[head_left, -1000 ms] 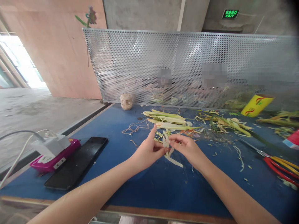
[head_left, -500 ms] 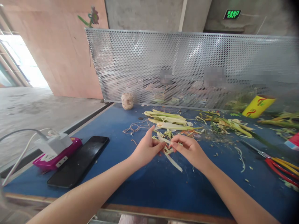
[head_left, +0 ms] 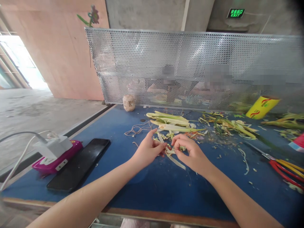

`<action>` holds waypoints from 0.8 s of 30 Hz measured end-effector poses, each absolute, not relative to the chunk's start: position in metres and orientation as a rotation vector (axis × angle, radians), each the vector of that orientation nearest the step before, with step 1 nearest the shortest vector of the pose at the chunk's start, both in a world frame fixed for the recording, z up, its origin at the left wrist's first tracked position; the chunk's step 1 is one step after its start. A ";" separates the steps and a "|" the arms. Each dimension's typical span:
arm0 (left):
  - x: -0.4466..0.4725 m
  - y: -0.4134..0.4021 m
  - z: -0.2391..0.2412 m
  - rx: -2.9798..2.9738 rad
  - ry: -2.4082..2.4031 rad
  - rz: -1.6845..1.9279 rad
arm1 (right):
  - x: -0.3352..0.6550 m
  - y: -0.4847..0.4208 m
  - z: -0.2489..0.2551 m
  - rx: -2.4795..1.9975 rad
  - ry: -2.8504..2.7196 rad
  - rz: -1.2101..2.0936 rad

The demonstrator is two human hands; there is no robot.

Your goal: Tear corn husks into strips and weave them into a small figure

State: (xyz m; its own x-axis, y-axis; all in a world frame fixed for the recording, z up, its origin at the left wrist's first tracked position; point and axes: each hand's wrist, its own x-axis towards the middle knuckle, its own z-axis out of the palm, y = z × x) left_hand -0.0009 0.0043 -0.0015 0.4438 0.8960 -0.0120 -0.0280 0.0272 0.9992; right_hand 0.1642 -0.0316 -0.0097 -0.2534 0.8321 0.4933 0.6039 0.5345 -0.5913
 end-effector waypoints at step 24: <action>0.000 0.004 -0.001 1.143 0.820 0.854 | 0.157 -0.043 -0.013 -1.062 -2.206 -0.651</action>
State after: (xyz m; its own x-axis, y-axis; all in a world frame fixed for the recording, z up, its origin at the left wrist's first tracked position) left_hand 0.0002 0.0042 -0.0012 0.4437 0.8894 -0.1097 -0.1454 0.1922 0.9705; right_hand 0.1569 -0.0429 -0.0127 -0.5008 0.5176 0.6938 0.8113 0.5600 0.1678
